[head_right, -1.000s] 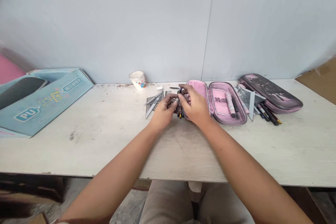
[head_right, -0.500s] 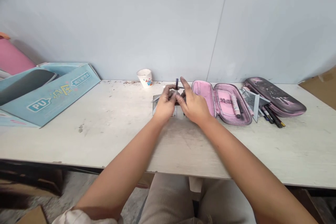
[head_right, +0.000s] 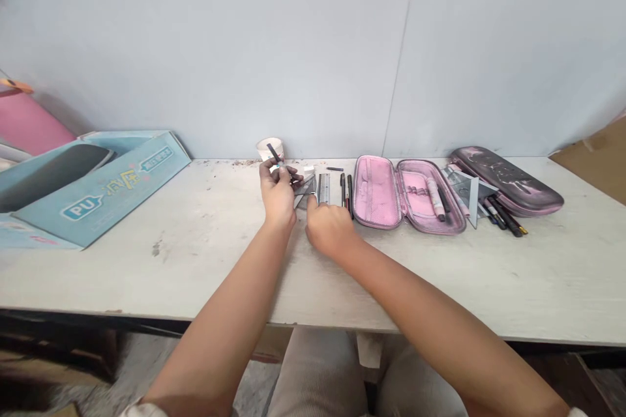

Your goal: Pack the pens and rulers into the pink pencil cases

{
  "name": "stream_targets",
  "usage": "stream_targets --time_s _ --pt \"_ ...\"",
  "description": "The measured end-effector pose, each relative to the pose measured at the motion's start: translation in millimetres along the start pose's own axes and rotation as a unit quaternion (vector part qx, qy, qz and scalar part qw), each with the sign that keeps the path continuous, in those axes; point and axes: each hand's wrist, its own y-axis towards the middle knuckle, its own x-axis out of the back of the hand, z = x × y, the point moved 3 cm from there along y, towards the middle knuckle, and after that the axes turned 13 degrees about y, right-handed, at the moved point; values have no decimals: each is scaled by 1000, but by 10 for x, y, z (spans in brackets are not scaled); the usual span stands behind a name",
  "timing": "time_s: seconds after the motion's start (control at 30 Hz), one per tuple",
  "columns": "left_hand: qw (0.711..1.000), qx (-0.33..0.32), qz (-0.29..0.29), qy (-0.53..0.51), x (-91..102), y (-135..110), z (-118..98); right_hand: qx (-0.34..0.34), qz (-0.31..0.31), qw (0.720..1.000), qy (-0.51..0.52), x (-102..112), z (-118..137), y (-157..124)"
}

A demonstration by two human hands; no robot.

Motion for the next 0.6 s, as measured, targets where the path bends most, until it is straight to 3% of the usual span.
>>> stream_targets --time_s 0.1,0.2,0.3,0.37,0.47,0.6 --pt "999 -11 40 26 -65 -48 35 -18 -28 999 29 127 -204 -19" --pt "991 -31 97 85 -147 -104 83 -2 -125 987 99 313 -550 -73" --pt "966 -72 162 189 -241 -198 109 31 -251 946 203 466 -965 -198" --pt "938 -105 201 262 -300 -280 106 10 -312 910 274 515 -1229 -297" --pt "906 -128 232 330 -349 -382 86 -34 -356 872 334 532 -1473 -401" --pt "893 -137 242 354 -352 -419 70 -19 -362 869 336 537 -1486 -413"
